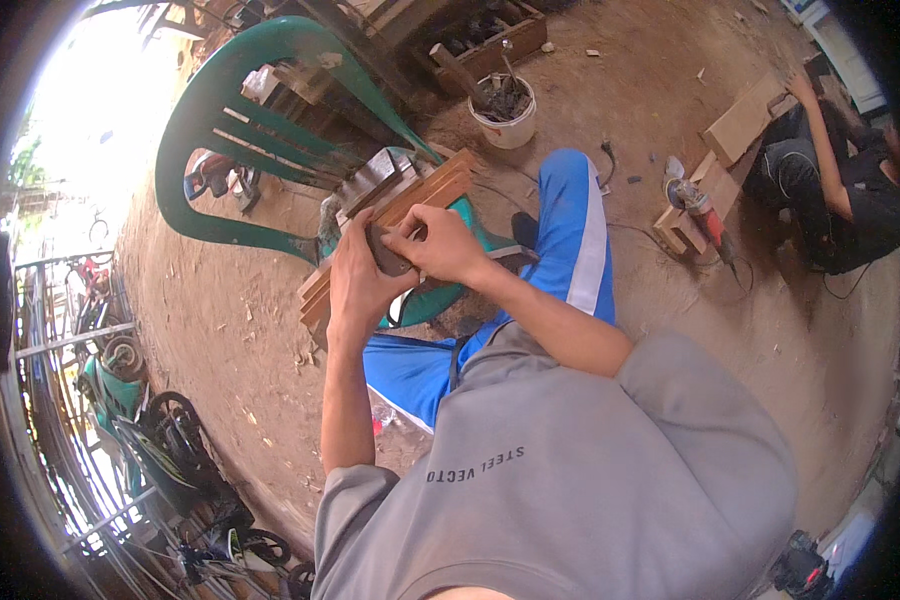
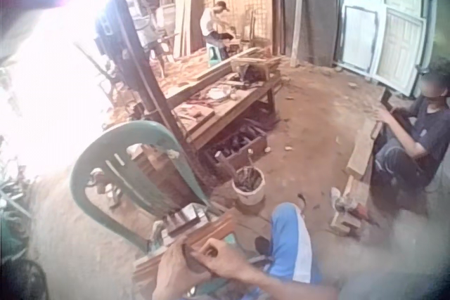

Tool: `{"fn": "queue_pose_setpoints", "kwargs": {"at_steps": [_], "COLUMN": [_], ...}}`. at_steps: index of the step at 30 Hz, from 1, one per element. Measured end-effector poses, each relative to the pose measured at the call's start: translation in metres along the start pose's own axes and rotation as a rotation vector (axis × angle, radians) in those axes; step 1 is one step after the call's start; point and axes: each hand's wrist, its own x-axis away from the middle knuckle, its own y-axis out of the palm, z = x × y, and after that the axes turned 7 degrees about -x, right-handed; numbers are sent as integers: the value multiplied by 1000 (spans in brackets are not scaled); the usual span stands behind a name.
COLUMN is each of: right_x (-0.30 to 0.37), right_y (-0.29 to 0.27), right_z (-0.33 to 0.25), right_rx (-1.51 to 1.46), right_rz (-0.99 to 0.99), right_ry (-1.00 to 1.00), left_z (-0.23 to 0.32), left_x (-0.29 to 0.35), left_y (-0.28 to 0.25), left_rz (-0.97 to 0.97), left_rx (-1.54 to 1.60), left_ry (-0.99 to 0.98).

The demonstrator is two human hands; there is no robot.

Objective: The person assembles pieces of wood by aligning them and using the back of an axe head to drive nails into the wood.

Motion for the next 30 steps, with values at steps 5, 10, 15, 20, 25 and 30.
{"fn": "queue_pose_setpoints", "kwargs": {"at_steps": [5,10,15,20,25,30], "right_x": [-1,-9,-17,-41,-131,-229], "right_y": [-2,-3,-16,-56,-135,-185], "right_z": [1,10,2,34,123,204], "right_rx": [-12,-78,-78,-466,-78,373], "right_rz": [9,-14,-85,-20,394,378], "right_ry": [-3,2,57,89,74,200], "left_z": [2,-2,-1,3,7,4], "left_x": [-2,-7,-13,-23,-26,-32], "left_y": [0,8,11,9,4,8], "left_rz": [-12,5,-27,-60,-98,-130], "left_rx": [-44,-74,-90,-100,-110,-97], "left_ry": [17,39,10,11,-12,-35]}}
